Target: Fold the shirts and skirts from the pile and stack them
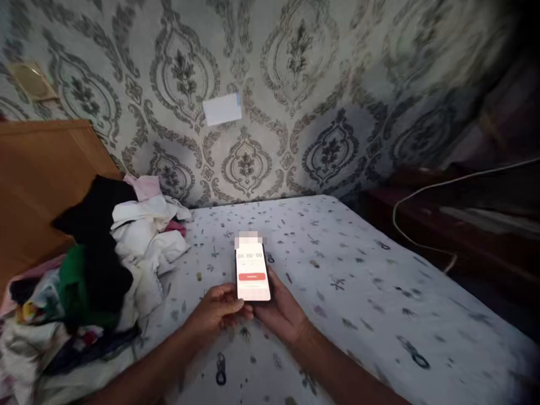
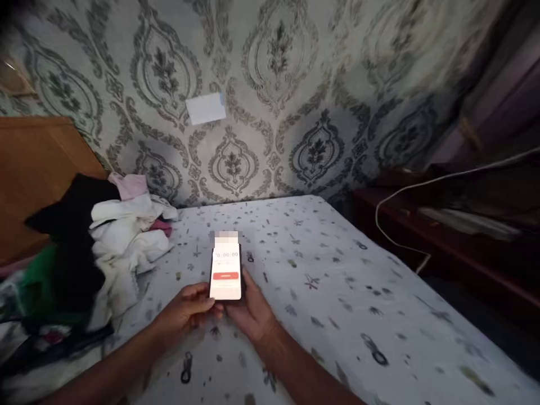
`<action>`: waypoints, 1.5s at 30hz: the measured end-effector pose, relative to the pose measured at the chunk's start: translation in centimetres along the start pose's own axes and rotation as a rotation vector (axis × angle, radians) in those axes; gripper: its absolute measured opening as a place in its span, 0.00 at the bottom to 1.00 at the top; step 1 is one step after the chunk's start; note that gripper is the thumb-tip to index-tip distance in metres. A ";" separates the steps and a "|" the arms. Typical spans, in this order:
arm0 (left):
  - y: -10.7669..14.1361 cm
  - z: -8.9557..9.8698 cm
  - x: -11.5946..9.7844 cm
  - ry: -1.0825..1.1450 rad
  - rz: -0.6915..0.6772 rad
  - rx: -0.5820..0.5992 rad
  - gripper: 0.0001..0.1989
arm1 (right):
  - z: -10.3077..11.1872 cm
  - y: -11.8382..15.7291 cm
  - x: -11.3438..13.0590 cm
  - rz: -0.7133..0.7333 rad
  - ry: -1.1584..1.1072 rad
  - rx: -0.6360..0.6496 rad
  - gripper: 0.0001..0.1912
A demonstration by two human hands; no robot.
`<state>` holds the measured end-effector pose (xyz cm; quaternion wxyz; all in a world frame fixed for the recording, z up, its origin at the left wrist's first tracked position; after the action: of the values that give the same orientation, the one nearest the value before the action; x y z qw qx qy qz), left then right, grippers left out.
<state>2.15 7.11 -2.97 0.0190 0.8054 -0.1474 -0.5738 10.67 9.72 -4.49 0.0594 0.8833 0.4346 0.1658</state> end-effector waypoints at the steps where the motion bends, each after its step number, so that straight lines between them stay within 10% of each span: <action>1: -0.4 0.1 0.1 0.017 0.007 0.001 0.27 | -0.3 0.2 0.2 0.027 0.007 0.034 0.20; 17: -18.7 10.7 -8.0 -0.068 -0.025 -0.347 0.11 | 0.8 0.8 0.7 0.028 -0.184 -0.068 0.29; 30: -21.8 14.1 -8.3 -0.291 -0.085 -0.489 0.07 | 0.3 1.4 0.6 0.004 -0.235 -0.106 0.31; 45: -20.9 10.2 -8.9 -1.150 -0.343 -0.332 0.13 | 0.5 1.6 0.7 -0.023 -0.223 -0.122 0.29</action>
<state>-5.53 30.82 -2.43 -0.0312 0.3660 0.0886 -0.9259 12.43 9.32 -4.34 0.1628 0.8858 0.4246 0.0921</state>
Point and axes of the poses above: each hand's wrist, its own y-axis away from the middle knuckle, its own z-axis out of the back of the hand, x = y × z, the point moved 8 cm from there along -y, towards the middle knuckle, and after that the axes turned 11 degrees about -z, right-handed, at the moved point
